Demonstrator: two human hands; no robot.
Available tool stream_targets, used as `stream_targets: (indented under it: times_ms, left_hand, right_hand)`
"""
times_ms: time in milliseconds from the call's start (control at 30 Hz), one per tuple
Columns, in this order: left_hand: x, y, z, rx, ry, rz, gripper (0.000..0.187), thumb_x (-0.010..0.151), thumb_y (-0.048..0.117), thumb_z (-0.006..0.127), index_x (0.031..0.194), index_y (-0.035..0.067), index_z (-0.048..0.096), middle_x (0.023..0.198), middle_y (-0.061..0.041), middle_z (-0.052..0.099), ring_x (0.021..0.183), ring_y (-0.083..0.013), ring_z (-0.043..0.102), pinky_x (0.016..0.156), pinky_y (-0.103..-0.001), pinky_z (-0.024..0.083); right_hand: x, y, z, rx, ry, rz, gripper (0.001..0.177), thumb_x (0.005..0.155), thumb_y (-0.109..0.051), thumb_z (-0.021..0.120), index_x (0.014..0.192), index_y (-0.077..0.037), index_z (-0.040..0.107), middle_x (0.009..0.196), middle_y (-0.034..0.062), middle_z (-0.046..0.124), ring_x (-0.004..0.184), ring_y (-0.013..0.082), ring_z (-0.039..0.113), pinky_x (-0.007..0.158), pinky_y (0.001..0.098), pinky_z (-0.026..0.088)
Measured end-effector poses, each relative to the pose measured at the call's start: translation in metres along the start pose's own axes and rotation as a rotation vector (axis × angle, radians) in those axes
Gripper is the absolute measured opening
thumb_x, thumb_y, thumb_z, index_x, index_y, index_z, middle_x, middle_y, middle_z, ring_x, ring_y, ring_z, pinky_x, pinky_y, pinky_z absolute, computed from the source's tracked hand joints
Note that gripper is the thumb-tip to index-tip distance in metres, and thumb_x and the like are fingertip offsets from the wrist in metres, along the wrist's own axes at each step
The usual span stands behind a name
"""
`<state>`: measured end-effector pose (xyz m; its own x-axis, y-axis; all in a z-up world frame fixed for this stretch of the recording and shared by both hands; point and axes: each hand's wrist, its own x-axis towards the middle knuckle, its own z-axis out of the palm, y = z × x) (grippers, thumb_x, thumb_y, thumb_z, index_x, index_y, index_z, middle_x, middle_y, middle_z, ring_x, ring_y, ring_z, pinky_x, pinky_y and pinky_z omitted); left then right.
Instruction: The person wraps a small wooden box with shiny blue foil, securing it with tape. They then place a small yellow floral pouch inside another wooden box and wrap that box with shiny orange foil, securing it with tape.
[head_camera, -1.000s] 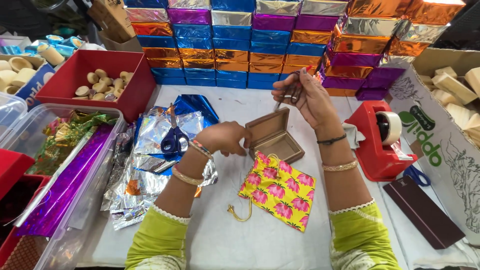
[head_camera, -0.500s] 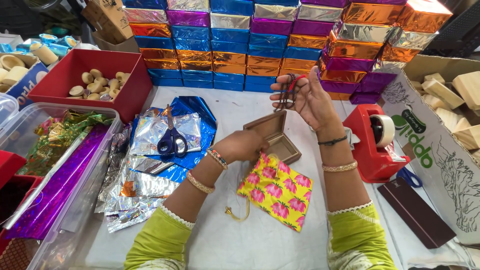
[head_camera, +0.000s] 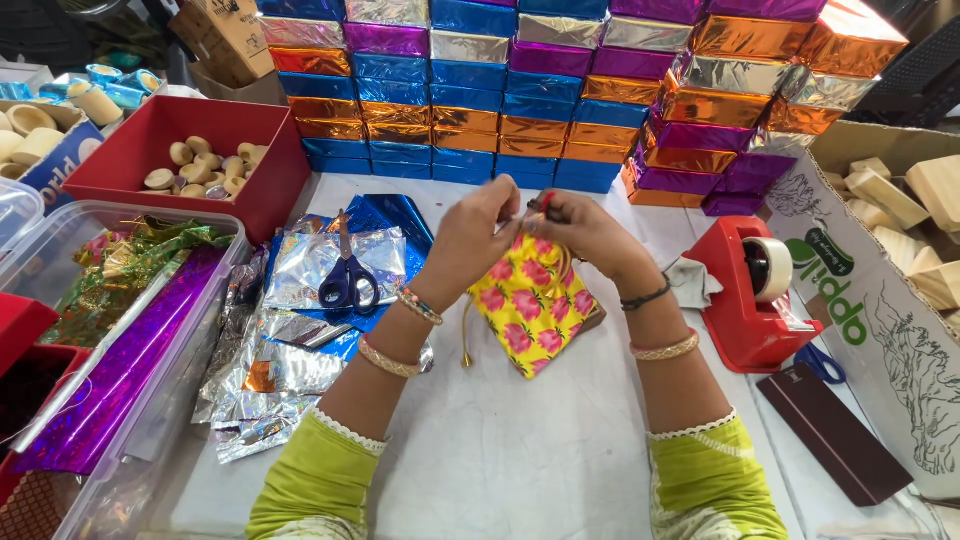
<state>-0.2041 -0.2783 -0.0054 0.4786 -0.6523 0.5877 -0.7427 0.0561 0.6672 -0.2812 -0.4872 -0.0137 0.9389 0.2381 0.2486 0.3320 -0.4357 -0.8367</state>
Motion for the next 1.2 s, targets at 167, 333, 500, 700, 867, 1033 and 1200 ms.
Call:
stream_targets:
  times_ms: [167,333,500,700,867,1033,1200]
  left_hand:
    - [0.002,0.015,-0.017,0.408,0.089,0.122,0.027,0.086,0.024,0.079,0.094,0.008,0.061,0.085,-0.009,0.063,0.087,-0.0313,0.064,0.071,-0.043,0.052]
    - [0.002,-0.017,-0.017,0.446,-0.093,-0.014,0.029,0.082,0.027,0.080,0.099,0.009,0.063,0.085,-0.009,0.070,0.089,-0.0324,0.066,0.076,-0.046,0.052]
    - [-0.001,-0.023,-0.011,0.448,-0.200,0.076,0.020,0.090,0.018,0.073,0.107,0.015,0.063,0.091,-0.006,0.073,0.092,-0.0298,0.068,0.081,-0.049,0.047]
    - [-0.006,-0.005,0.013,0.673,-0.182,0.328,0.034,0.083,0.005,0.064,0.111,0.025,0.066,0.092,0.003,0.073,0.096,-0.0206,0.066,0.082,-0.048,0.038]
    - [-0.007,-0.006,0.016,0.603,-0.049,0.411,0.019,0.090,0.011,0.066,0.105,0.022,0.069,0.090,0.004,0.069,0.092,-0.0197,0.065,0.083,-0.044,0.042]
    - [-0.005,-0.002,0.006,0.459,-0.018,0.388,0.017,0.087,0.009,0.070,0.103,0.014,0.066,0.090,-0.003,0.064,0.091,-0.0264,0.063,0.077,-0.042,0.050]
    - [-0.002,0.002,-0.006,0.305,-0.005,0.412,0.019,0.087,0.011,0.076,0.097,0.007,0.060,0.089,-0.006,0.061,0.092,-0.0298,0.061,0.077,-0.041,0.052]
  right_hand:
    - [0.006,0.012,0.000,0.367,0.341,0.235,0.023,0.100,-0.020,0.066,0.115,-0.003,0.062,0.096,-0.0017,0.067,0.081,0.0032,0.062,0.064,0.0197,0.050]
    - [0.008,0.010,0.005,0.534,0.340,0.254,0.019,0.099,-0.019,0.064,0.112,-0.006,0.060,0.097,-0.0029,0.068,0.084,0.0037,0.066,0.069,0.0200,0.056]
    - [-0.003,0.014,-0.015,0.068,0.322,0.334,0.021,0.110,-0.023,0.062,0.115,-0.003,0.062,0.094,-0.0002,0.060,0.080,0.0062,0.055,0.063,0.0240,0.046]
    - [-0.004,-0.026,-0.010,0.356,0.475,0.038,0.032,0.102,-0.007,0.052,0.133,-0.012,0.053,0.112,0.0009,0.063,0.094,0.0092,0.065,0.086,0.0248,0.058]
    - [0.001,-0.021,0.004,0.337,0.325,0.067,0.026,0.102,0.002,0.054,0.125,-0.007,0.049,0.113,0.0069,0.063,0.096,0.0123,0.062,0.081,0.0261,0.053]
    - [-0.004,-0.016,-0.001,0.147,0.197,0.071,0.017,0.102,-0.004,0.056,0.118,-0.005,0.050,0.110,0.0037,0.061,0.106,0.0108,0.063,0.087,0.0263,0.055]
    - [-0.009,-0.016,-0.004,-0.109,0.101,0.151,0.027,0.107,-0.026,0.052,0.115,-0.002,0.060,0.105,0.0054,0.066,0.097,0.0124,0.059,0.085,0.0281,0.052]
